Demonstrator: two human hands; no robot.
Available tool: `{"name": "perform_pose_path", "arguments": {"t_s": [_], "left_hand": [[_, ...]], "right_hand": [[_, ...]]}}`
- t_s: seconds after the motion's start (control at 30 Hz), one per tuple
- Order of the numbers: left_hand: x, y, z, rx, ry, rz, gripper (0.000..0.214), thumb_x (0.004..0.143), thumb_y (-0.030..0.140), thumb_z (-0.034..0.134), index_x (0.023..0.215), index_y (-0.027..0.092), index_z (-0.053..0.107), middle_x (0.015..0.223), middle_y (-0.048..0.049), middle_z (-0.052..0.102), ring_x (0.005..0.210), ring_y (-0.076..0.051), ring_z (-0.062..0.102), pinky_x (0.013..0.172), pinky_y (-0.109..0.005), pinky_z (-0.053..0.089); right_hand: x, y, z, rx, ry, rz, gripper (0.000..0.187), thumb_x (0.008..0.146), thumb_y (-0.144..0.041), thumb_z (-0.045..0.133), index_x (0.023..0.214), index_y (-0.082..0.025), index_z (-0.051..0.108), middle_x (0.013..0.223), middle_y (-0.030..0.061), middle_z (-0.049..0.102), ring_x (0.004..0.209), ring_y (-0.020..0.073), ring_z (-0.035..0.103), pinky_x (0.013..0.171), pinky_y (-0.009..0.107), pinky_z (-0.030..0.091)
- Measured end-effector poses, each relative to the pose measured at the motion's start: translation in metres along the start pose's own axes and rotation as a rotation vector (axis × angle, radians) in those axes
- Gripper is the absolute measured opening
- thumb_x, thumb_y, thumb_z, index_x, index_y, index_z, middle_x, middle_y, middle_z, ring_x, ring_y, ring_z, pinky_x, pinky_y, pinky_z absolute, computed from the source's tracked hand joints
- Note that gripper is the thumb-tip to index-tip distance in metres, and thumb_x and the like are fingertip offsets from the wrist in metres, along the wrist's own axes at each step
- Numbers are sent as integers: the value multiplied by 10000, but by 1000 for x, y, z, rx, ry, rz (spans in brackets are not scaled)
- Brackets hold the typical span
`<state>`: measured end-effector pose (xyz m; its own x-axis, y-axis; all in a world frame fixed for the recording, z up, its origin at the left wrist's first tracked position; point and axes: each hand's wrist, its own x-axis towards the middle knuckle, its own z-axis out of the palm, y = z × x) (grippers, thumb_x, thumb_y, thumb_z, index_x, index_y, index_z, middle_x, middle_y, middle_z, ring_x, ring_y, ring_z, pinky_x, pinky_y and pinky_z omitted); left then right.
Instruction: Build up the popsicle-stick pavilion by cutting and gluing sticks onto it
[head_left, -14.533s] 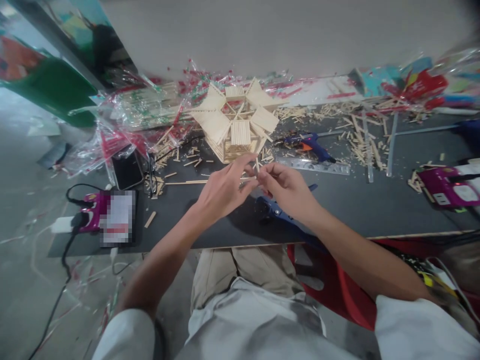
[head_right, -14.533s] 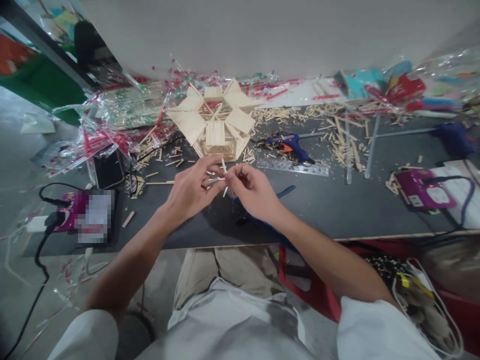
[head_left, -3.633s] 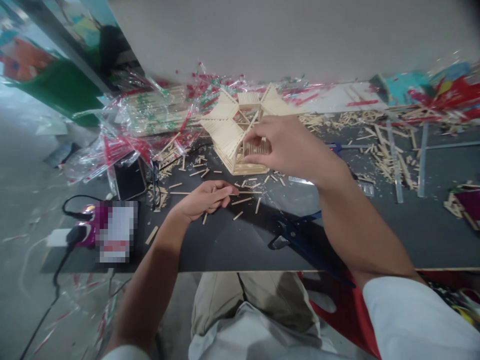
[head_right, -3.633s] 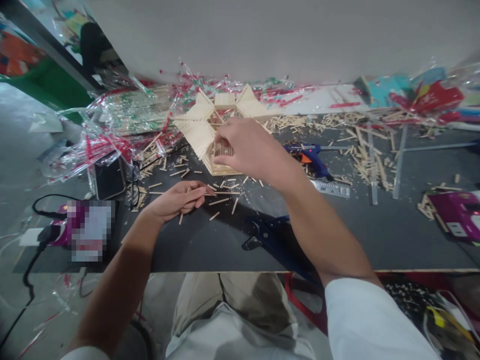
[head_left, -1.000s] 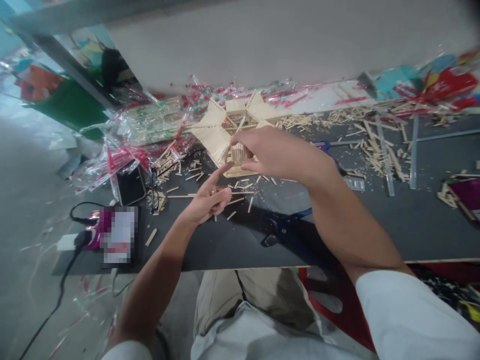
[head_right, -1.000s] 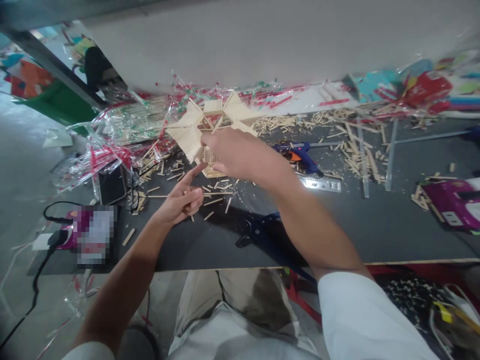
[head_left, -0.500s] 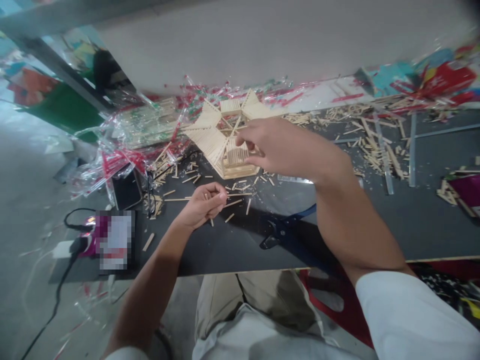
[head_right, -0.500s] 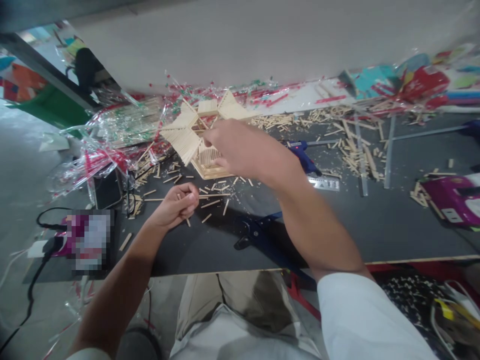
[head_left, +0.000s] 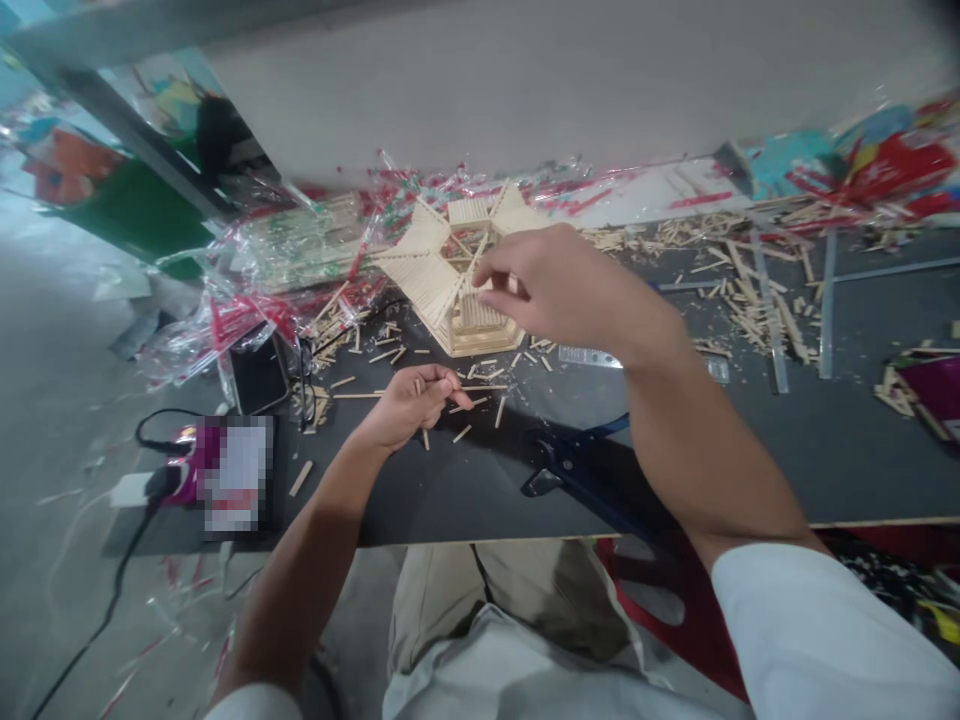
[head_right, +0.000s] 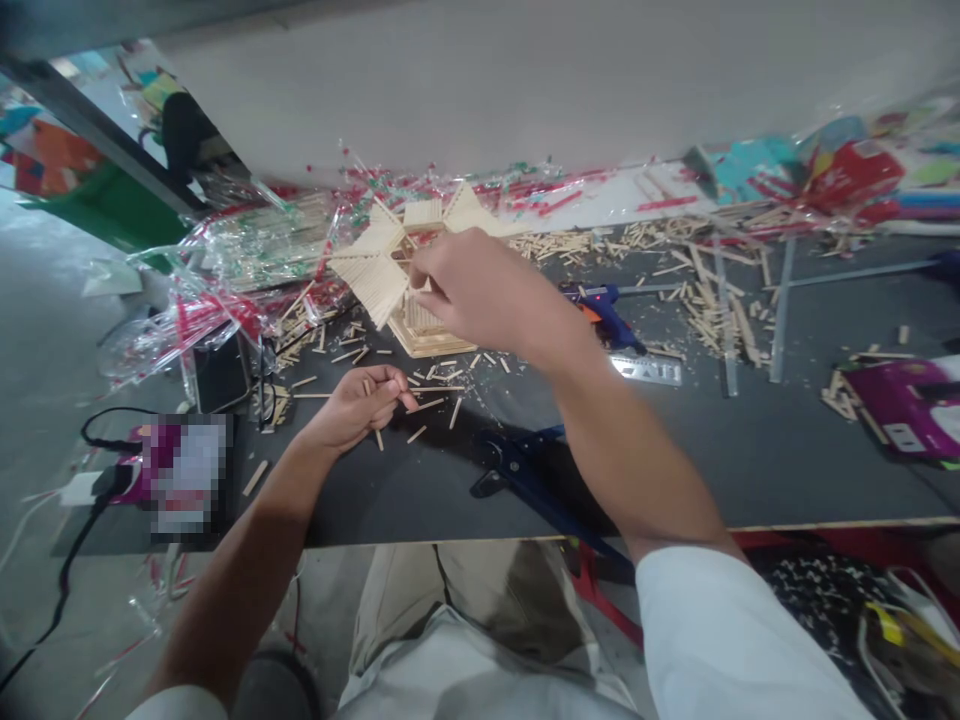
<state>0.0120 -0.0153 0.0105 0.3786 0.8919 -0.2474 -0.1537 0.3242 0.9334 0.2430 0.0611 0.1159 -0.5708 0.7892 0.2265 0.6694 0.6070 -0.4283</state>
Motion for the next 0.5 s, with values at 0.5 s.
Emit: {"name": "perform_pose_path", "arguments": {"t_s": [0.5], "left_hand": [[2, 1, 2, -23, 71, -70, 632, 704, 620, 967, 863, 157, 567, 732, -46, 770, 364, 41, 216, 365, -149, 121]], "right_hand": [[20, -4, 41, 137, 212, 125, 194, 969, -143, 636, 1013, -220, 808, 1102, 99, 785, 1023, 265, 720, 938, 412, 568]]}}
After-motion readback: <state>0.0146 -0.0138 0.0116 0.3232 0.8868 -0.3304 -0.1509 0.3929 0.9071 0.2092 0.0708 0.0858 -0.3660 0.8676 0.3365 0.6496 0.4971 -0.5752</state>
